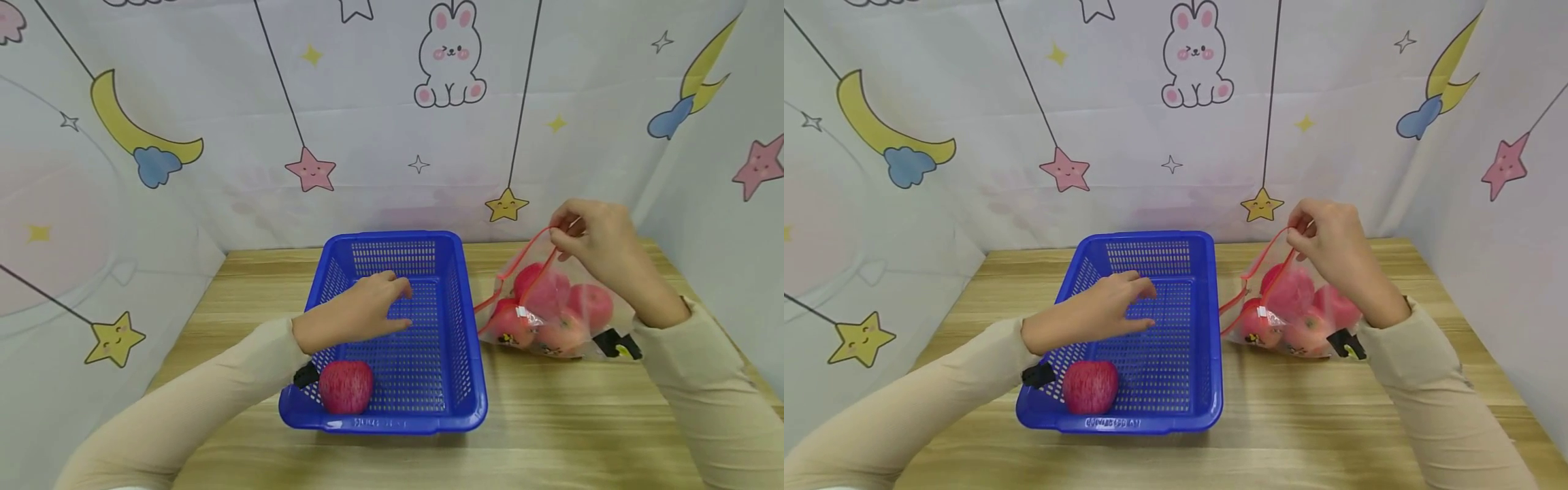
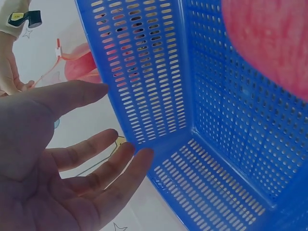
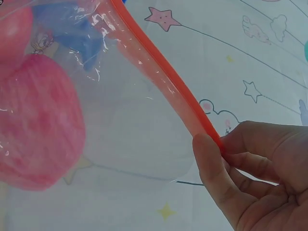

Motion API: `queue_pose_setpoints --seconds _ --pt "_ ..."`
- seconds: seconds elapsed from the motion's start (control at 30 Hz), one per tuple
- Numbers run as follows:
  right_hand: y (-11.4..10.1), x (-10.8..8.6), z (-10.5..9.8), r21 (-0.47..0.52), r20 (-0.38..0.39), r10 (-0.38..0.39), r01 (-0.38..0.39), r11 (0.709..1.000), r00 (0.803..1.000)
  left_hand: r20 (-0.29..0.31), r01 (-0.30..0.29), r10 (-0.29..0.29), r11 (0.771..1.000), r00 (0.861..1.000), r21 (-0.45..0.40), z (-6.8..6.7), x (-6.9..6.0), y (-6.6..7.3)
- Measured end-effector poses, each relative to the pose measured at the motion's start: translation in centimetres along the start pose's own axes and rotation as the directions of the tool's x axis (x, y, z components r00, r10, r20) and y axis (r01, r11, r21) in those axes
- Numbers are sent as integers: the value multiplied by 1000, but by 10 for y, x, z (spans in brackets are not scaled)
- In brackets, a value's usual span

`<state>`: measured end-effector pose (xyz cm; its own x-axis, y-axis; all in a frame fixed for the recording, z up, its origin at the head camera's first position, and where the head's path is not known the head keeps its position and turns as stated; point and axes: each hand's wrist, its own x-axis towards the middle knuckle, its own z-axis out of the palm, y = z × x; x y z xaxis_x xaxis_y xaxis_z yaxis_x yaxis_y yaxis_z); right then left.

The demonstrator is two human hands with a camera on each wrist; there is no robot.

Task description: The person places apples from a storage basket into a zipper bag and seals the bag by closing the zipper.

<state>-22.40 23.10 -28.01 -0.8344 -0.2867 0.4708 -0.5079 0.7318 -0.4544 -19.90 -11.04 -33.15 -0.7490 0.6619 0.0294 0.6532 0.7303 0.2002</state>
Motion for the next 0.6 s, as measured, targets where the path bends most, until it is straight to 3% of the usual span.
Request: queue_pose_setpoints --seconds 0.4,0.6 --pt "3 -2 -4 -8 -22 21 -21 1000 1000 67 -33 32 999 997 12 2 -16 -11" --pt "2 -2 -5 -11 -36 27 -27 1000 999 132 -7 7 1000 991 -1 2 -25 -14"
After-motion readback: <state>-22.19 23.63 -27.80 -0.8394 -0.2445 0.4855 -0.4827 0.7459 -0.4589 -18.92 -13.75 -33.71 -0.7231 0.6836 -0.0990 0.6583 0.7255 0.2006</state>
